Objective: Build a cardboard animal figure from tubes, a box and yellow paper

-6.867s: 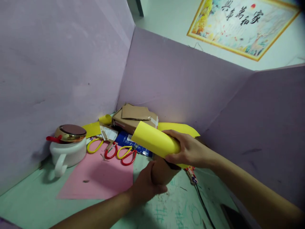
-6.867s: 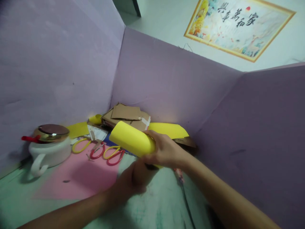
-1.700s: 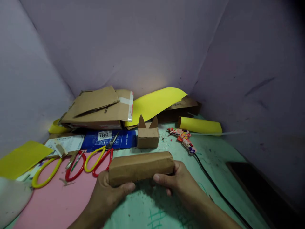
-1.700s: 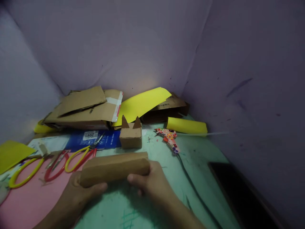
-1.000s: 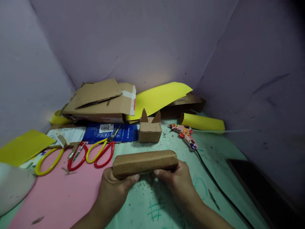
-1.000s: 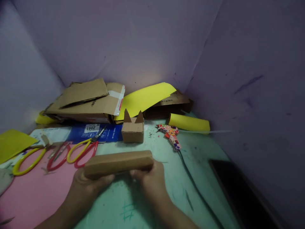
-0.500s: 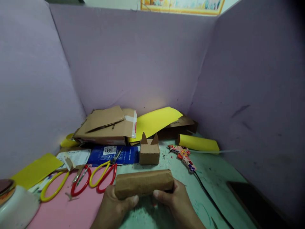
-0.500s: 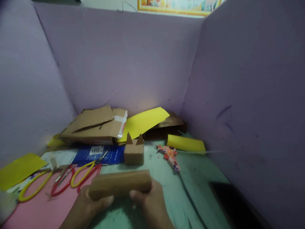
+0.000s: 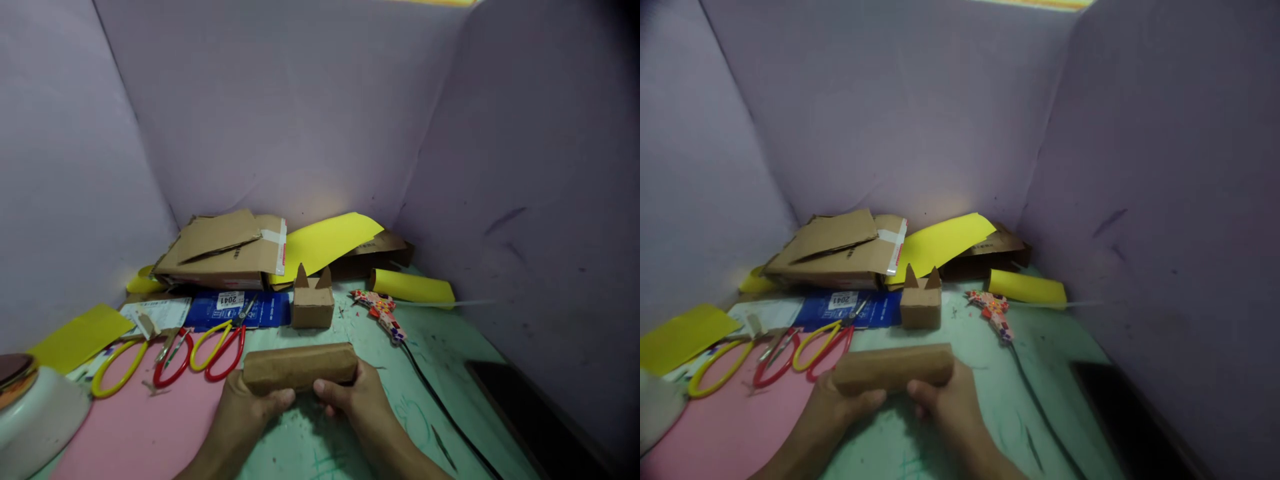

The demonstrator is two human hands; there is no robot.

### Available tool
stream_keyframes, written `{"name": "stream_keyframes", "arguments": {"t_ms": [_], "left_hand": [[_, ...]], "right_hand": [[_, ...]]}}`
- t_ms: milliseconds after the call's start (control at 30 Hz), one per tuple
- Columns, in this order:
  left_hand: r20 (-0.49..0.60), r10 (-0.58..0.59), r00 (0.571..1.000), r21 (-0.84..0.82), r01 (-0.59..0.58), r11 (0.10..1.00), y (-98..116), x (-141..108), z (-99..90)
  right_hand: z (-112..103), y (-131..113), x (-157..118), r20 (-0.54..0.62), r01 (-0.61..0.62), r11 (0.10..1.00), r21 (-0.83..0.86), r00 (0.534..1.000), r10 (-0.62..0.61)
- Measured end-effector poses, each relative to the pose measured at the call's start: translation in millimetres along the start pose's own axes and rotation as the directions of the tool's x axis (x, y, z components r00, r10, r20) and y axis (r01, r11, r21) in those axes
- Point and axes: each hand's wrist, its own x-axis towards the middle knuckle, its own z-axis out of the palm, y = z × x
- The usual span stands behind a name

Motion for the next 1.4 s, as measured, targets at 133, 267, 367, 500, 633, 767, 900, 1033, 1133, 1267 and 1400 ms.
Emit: {"name": "stream_keyframes", "arguments": {"t_ms": [133,267,367,500,633,767,900,1033,1133,1267,1400], "left_hand": [[-0.057,-0.003,0.998,0.013,0.004,1.000,-2.3,-0.8,3.5],[-0.155,-0.065,0.986,0.045,0.072,0.996,-6.7,-2.6,7.7],[-0.200,-0.087,0.976,0.072,0.104,0.992,-4.6,-2.9,10.5],[-0.219,-0.094,0.971,0.077,0.114,0.991,7.7,-2.4,14.8],[-0.235,-0.101,0.967,0.055,0.117,0.992,12.6,0.5,16.6],[-0.151,-0.048,0.987,0.033,0.054,0.998,6.0,4.6,10.3],[-0.080,-0.063,0.995,0.006,0.064,0.998,8.0,5.0,2.8],[-0.023,-0.049,0.999,-0.008,0.049,0.999,16.1,4.3,2.0],[-0.040,-0.042,0.998,-0.036,0.041,0.999,17.6,2.7,5.3],[-0.096,-0.060,0.994,-0.024,0.058,0.998,12.8,0.1,8.5],[-0.142,-0.078,0.987,-0.002,0.079,0.997,10.0,1.4,9.9]], "right_hand": [[-0.3,-2.2,-3.6,-0.043,0.068,0.998,-0.014,0.997,-0.068],[-3.5,4.0,-1.4,-0.064,0.098,0.995,0.020,0.993,-0.096],[-4.9,8.5,1.0,-0.077,0.093,0.995,0.035,0.993,-0.091],[-3.4,8.7,1.8,-0.112,0.091,0.996,0.009,0.990,-0.090],[0.2,4.5,2.8,-0.154,0.068,0.998,-0.008,0.986,-0.068],[-1.0,0.0,6.6,-0.130,0.080,0.996,0.040,0.989,-0.074],[-5.8,-8.0,8.7,0.017,0.053,0.999,0.003,0.998,-0.053],[-6.5,-13.1,7.4,0.092,0.018,0.999,-0.037,0.996,-0.015],[-5.4,-9.4,6.3,0.042,0.030,0.998,-0.062,0.999,-0.028],[-5.6,-0.8,5.8,-0.006,0.133,0.991,0.030,0.991,-0.133],[-5.0,2.0,4.8,-0.009,0.131,0.988,0.077,0.991,-0.131]]}}
